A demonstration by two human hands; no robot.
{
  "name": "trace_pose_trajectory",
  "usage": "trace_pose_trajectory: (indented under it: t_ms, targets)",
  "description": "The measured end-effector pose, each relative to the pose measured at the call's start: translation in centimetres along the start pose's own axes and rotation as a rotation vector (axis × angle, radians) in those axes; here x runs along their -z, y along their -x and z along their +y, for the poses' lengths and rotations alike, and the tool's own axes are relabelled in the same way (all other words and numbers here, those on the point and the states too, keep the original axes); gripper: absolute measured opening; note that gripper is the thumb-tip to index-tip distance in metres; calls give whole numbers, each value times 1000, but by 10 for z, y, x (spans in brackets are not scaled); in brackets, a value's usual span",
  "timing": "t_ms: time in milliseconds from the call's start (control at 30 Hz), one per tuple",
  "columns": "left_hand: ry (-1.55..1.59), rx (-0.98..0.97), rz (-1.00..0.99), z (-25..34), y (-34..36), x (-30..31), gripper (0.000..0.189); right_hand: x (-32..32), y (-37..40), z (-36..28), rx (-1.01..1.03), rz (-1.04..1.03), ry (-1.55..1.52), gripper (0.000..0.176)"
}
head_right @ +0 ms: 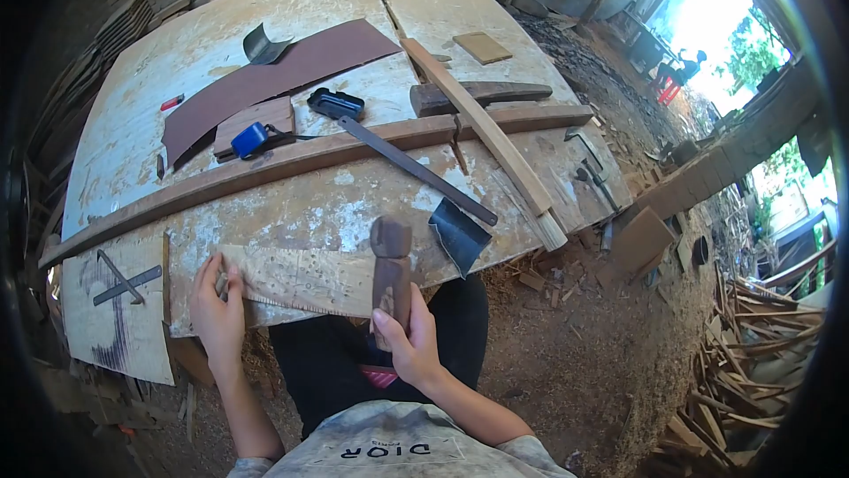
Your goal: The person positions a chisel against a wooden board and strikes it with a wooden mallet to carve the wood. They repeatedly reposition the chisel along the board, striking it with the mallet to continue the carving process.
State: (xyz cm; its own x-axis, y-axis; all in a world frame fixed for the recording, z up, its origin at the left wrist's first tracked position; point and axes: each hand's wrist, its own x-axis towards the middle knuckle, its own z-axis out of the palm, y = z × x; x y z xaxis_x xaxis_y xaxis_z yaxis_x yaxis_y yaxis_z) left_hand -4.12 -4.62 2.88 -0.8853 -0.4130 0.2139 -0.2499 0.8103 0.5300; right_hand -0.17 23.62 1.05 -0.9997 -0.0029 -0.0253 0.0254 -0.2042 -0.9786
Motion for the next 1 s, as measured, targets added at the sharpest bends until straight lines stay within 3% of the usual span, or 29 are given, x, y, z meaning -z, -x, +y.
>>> trace_pose_trajectory:
  t_ms: [100,233,367,467,600,1000]
  targets:
    - [46,-37,24,2,-9,-5,45,-3,12,-8,-13,66,-35,56]
    - [57,-73,-74,15,-26,-7,38,0,21,-14,-28,93,-33,58]
    - [143,-256,24,37,-30,-14,37,5,26,-14,9,110,-73,53]
    - [250,-482,43,61,-21,-26,37,7,26,-13,53,158,48,62]
    - [353,-723,-138,76,-16,-55,27,1,19,-13,103,212,129,70]
    - [374,-761,-89,64,-25,-89,22,-7,16,-7,123,215,200,72]
